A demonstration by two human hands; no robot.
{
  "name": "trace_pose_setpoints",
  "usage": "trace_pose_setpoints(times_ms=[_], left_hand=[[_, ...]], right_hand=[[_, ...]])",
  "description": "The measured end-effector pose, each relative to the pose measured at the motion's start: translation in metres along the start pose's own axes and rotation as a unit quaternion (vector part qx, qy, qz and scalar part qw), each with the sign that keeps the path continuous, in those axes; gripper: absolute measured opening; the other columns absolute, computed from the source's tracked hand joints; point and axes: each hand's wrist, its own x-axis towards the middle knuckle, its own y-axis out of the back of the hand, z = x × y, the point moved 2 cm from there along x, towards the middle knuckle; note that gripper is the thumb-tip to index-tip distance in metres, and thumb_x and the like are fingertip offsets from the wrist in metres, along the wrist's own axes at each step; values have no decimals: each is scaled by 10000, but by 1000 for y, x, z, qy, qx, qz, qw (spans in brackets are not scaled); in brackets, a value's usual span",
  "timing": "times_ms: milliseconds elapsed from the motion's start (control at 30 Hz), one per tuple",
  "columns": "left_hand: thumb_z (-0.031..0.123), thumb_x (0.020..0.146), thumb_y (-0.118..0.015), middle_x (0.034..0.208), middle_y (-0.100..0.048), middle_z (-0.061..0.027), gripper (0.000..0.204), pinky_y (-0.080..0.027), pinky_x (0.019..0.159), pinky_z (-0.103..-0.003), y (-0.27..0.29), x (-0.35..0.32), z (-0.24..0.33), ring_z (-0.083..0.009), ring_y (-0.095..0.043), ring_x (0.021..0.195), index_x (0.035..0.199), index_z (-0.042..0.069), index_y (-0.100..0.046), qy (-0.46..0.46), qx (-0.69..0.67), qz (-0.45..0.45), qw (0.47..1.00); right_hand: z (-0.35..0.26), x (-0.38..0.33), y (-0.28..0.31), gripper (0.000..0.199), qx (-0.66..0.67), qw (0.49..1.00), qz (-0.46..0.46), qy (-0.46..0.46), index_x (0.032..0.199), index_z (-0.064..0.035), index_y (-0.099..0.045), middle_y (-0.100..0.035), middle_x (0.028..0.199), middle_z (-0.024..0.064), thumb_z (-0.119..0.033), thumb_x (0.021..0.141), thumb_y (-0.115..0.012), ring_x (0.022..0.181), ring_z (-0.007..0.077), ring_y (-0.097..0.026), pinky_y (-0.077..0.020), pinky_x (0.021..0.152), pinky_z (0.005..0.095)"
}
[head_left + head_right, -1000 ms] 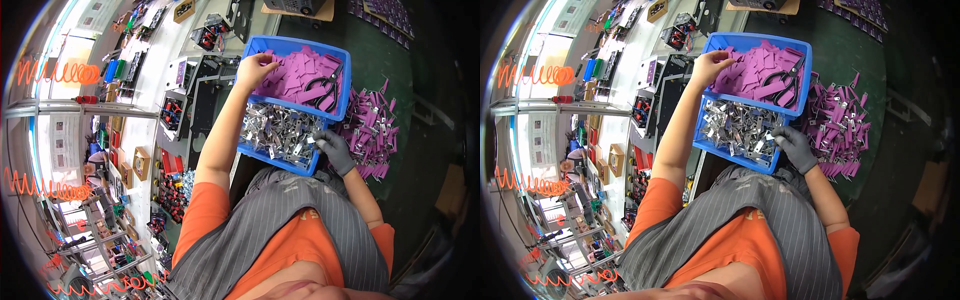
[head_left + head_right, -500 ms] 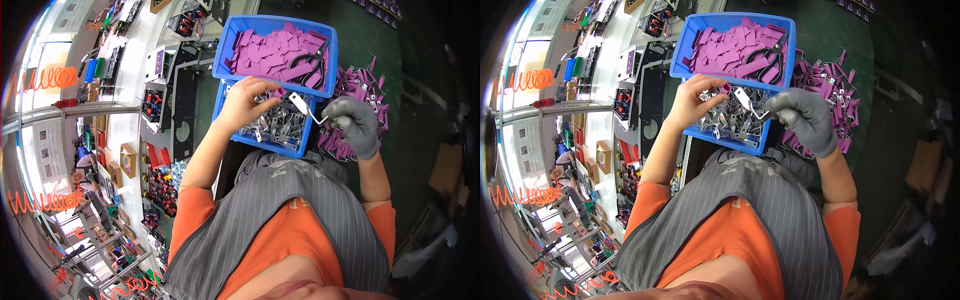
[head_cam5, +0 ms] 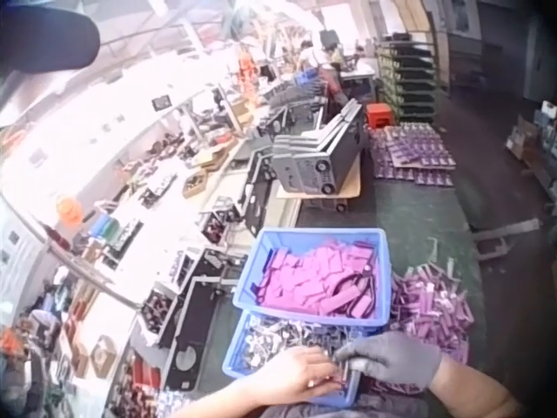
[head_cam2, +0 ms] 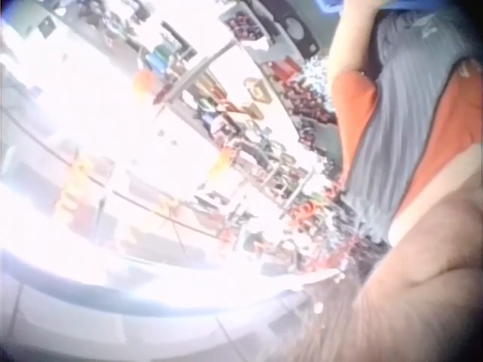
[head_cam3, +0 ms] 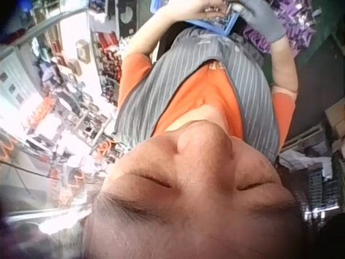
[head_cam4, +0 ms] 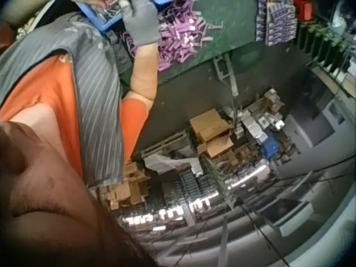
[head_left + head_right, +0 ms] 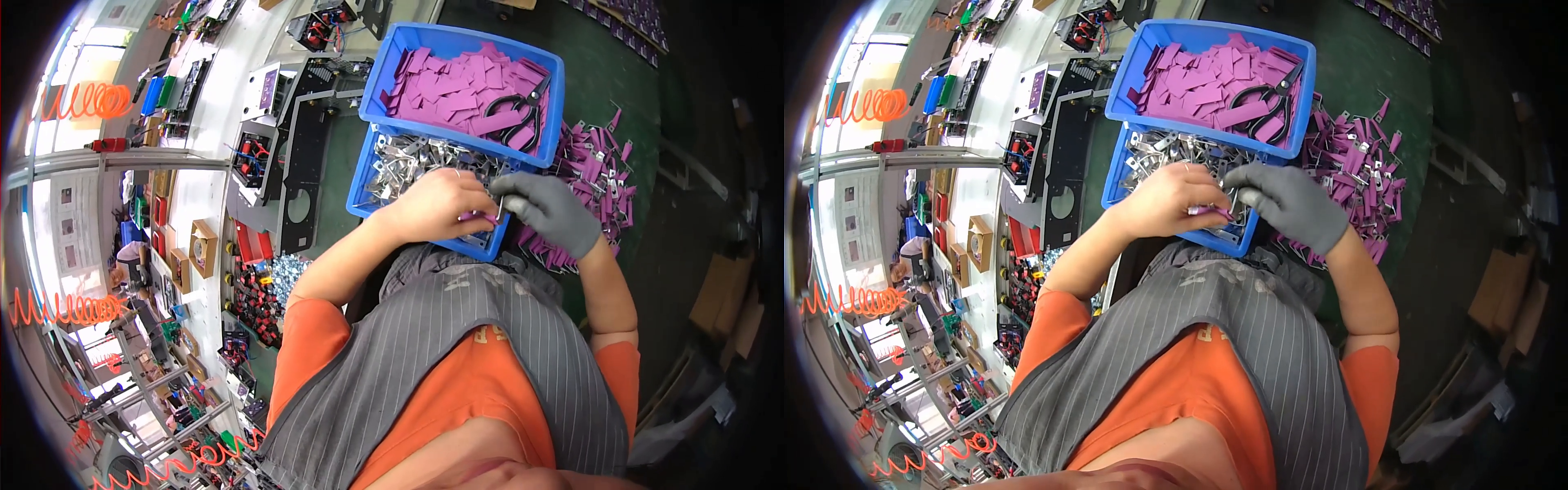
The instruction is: Attaching pink plastic tags to metal bracket components in a workshop environment.
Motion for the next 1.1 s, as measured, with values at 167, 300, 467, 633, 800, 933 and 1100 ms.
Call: trace_pose_setpoints(times_ms=[167, 300, 467, 633, 800, 933, 1100], left_hand=[[247, 758, -707, 862, -648, -78, 201, -485, 755, -393, 8, 1, -23, -291, -605, 849, 880, 94, -660, 51, 36, 134, 989], [233, 798, -681, 782, -652, -70, 137, -480, 734, -374, 44, 18, -76, -259, -604, 786, 862, 113, -696, 254, 159, 147, 943], [285, 775, -680, 818, -662, -84, 190, -489, 774, -364, 38, 51, -134, -259, -616, 846, 857, 115, -700, 178, 265, 147, 936], [348, 759, -636, 885, -678, -94, 287, -506, 787, -382, 26, 66, -174, -292, -634, 891, 966, 163, -709, 321, 326, -69, 887], [297, 845, -583, 800, -660, -130, 237, -497, 714, -418, 33, 54, -165, -340, -626, 776, 967, 126, -692, 288, 284, 14, 914], [279, 898, -530, 819, -625, -199, 283, -485, 729, -422, 46, 43, -117, -353, -620, 799, 940, 31, -659, 280, 118, 127, 944], [242, 851, -639, 845, -584, -111, 245, -447, 746, -328, 31, -15, -78, -250, -552, 771, 968, 29, -672, 165, 10, 246, 955]], right_hand=[[24, -29, 15, 205, -30, 995, 95, -21, 1000, -10, -602, -623, 924, 94, -165, 868, -580, 848, 199, -612, -470, 760, 292], [56, -80, 48, 185, -119, 894, 429, -47, 997, -24, -629, -621, 944, 84, -142, 856, -606, 895, 160, -584, -453, 805, 286], [117, -121, 81, 194, -334, 821, 429, -173, 1031, -34, -632, -622, 976, 89, -136, 871, -591, 912, 193, -585, -452, 827, 305], [94, -101, 66, 207, -405, 794, 426, -154, 1038, -54, -635, -619, 999, 104, -143, 853, -607, 919, 246, -590, -456, 834, 346], [59, -45, 8, 201, -250, 937, 242, -41, 980, -73, -635, -621, 935, 103, -187, 814, -622, 889, 278, -585, -454, 792, 373], [64, -9, -36, 217, -263, 957, 124, 3, 989, -92, -628, -614, 926, 108, -216, 816, -584, 889, 295, -574, -446, 796, 392], [75, 20, -74, 259, -274, 962, 18, 8, 1051, -111, -610, -600, 1010, 113, -229, 823, -571, 950, 302, -567, -452, 834, 410]])
